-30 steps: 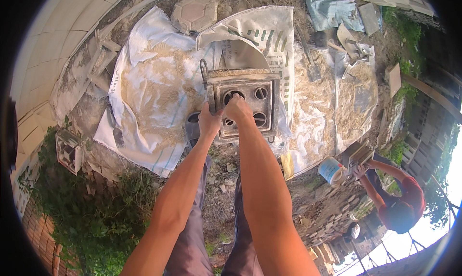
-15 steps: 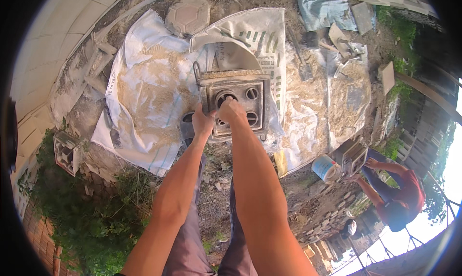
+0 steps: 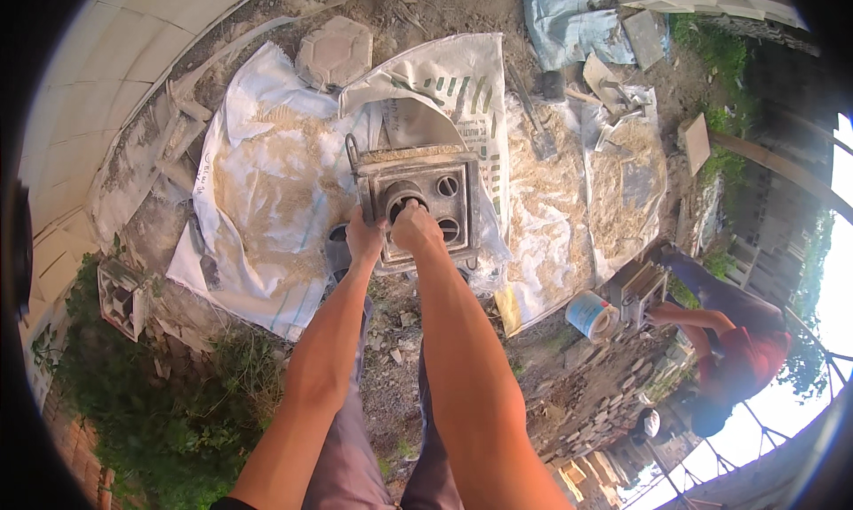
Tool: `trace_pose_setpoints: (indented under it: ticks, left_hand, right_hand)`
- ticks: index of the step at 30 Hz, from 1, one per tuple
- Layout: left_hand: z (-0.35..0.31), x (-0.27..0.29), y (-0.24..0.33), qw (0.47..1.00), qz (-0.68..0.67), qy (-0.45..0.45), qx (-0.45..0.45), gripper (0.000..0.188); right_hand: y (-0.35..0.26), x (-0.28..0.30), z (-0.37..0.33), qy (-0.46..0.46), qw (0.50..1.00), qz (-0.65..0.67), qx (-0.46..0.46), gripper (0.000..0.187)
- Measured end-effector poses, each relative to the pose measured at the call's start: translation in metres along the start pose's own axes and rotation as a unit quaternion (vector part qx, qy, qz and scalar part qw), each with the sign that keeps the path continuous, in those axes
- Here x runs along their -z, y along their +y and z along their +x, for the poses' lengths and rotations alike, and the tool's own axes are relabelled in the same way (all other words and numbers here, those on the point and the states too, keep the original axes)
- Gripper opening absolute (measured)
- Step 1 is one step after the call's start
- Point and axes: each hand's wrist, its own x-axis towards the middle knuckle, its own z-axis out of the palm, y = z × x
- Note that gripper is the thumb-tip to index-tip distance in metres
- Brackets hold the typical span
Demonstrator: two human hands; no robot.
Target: The person removes pipe inserts from a block mold by hand, unlatches and disassembles the mold frame, and carries the demolded concrete block to place it onto a stack of blocks.
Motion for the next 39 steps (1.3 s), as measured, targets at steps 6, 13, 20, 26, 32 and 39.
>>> trace_pose_setpoints:
  ticks: [6, 13, 20, 26, 32, 39]
  left_hand:
    - [-0.007, 0.027, -0.057, 0.985, 0.022, 0.162, 0.048, 0.043]
    - [-0.102, 0.014, -0.070, 0.912, -0.254, -0.200, 0.251, 0.064]
    - [-0.155, 0.022, -0.109, 0.613, -0.568, -0.383, 0.393, 0.056]
    - [-0.182, -0.015, -0.108, 0.723, -0.436, -0.296, 0.447, 0.043]
    - [-0.182, 0.001, -0.153, 0.766, -0.448, -0.235, 0.397, 0.051]
    - [-0.179, 0.026, -0.189, 0.813, -0.446, -0.169, 0.335, 0.036]
  right_hand:
    - [-0.016, 0.015, -0.113, 0.031, 0.995, 0.027, 0.093, 0.036]
    - [0.085, -0.030, -0.171, 0.099, 0.978, 0.111, 0.143, 0.030]
    - [0.115, -0.120, -0.158, 0.035, 0.981, 0.130, 0.143, 0.027]
    - [0.169, -0.190, -0.133, -0.001, 0.975, 0.141, 0.174, 0.037]
    - [0.159, -0.221, -0.114, 0.020, 0.964, 0.128, 0.233, 0.037]
    - [0.126, -0.258, -0.078, -0.024, 0.966, 0.077, 0.244, 0.048]
